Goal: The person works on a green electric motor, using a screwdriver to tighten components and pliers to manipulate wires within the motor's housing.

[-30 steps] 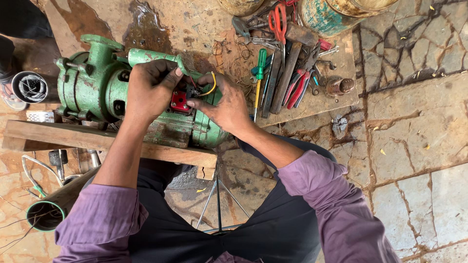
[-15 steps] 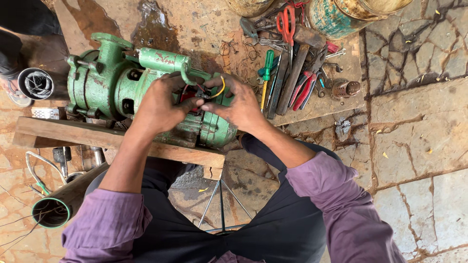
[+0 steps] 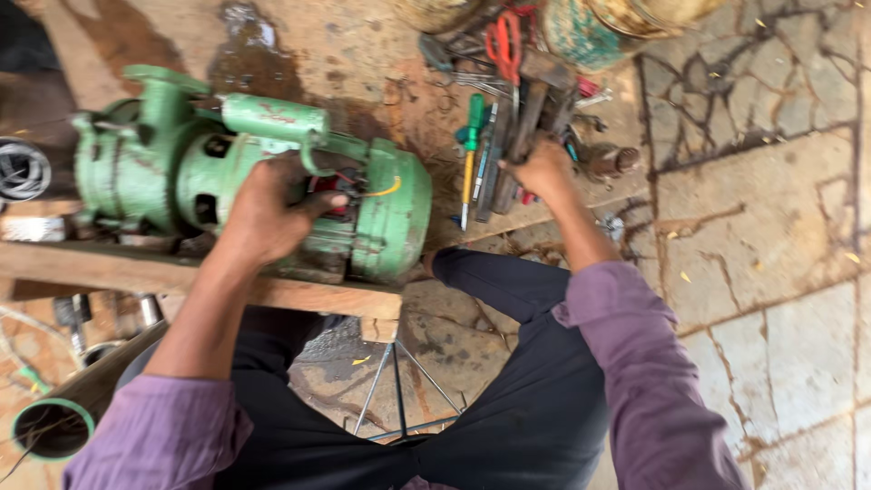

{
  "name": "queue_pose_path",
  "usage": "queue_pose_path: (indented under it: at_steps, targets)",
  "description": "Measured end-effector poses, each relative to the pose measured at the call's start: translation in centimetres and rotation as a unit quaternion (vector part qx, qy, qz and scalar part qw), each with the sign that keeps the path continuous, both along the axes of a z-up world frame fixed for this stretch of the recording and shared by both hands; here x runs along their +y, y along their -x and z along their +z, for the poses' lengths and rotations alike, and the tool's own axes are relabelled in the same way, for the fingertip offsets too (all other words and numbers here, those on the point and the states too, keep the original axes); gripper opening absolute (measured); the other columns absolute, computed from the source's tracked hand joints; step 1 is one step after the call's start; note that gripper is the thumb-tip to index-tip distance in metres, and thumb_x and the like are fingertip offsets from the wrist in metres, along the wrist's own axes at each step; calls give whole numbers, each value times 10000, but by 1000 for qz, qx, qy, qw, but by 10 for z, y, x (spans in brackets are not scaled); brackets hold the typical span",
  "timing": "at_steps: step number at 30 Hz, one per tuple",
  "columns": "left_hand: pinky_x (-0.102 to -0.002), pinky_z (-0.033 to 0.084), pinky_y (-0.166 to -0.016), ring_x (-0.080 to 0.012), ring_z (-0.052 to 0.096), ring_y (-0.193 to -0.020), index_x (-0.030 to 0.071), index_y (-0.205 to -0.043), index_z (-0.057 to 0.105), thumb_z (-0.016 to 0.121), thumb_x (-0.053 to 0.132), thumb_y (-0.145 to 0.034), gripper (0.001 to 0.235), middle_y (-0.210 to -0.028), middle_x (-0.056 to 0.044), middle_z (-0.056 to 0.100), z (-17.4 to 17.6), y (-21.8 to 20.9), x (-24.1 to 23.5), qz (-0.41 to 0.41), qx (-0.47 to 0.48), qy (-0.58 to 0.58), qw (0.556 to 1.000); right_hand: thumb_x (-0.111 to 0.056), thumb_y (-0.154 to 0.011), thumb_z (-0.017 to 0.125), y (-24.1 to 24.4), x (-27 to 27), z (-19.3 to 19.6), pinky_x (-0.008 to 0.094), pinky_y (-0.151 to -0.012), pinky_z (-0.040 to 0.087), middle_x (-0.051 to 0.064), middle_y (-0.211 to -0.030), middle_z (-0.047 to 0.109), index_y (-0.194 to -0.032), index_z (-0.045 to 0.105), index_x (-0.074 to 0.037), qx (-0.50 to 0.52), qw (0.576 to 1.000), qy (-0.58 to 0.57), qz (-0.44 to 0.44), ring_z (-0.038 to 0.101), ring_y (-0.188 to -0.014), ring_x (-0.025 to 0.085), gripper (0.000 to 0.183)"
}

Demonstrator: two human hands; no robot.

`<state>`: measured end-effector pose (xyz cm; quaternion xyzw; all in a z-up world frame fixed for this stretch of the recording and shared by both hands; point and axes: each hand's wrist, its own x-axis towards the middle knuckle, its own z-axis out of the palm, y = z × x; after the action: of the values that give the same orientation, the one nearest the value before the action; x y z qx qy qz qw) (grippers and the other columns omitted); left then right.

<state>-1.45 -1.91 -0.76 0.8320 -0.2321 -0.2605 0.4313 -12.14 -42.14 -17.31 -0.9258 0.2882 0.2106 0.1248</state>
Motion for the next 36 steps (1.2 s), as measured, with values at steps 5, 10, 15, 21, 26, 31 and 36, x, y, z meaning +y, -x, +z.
queue_pose_path:
  at_steps: [5,10,15,21,26,31,36]
  targets:
    - [-415,522,-823,-327,670,-887,35,-1161,747,833,197,-898,321,-994,-179,732,-4,6,0,6,-87,-12,996,-433,-721,953,7,15,-13,401,-711,601,401,-1093,595,-1155,516,85,-112,992,47,12,705,-861,391,806]
    - [-437,516,-794,-355,652,-881,40,-1224,745,879,224,-815,468,-967,-195,716,0,17,-7,30,-133,2,991,-328,-782,893,14,16,15,336,-525,575,263,-1028,693,-1277,436,1,-137,956,-137,-218,695,-662,287,750]
    - [-445,519,-801,-343,650,-892,30,-1186,747,858,180,-842,392,-986,-175,728,-6,21,-10,50,-146,28,988,-265,-888,795,25,5,8,320,-450,547,203,-802,743,-922,686,25,-209,871,-223,-384,681,-574,224,312]
    - [-456,491,-821,-362,620,-899,29,-1133,760,857,169,-845,334,-917,-183,709,-11,19,-11,49,-130,31,990,-279,-951,764,43,-37,-60,289,-541,504,190,-677,701,-737,738,19,-236,942,-72,-227,681,-603,209,368]
    - [-448,481,-854,-359,613,-963,48,-1195,747,821,142,-860,356,-961,-169,723,-13,19,-8,29,-121,59,990,-205,-1066,502,55,-59,-50,393,-333,436,77,-663,579,-1124,652,20,-260,952,7,-159,537,-449,196,276]
    - [-458,482,-871,-369,613,-984,40,-1171,742,811,121,-842,346,-1002,-171,727,-11,21,-9,28,-119,66,990,-111,-985,765,83,1,91,314,-629,545,39,-929,551,-1168,601,-5,-505,743,-365,-244,621,-791,154,268]
    - [-476,484,-926,-398,623,-1003,-15,-1094,726,796,68,-825,290,-1009,-187,724,-13,23,-10,24,-168,71,983,59,-783,713,109,67,140,374,-724,633,83,-1139,661,-1223,595,-29,-435,594,-628,-251,706,-990,199,464]
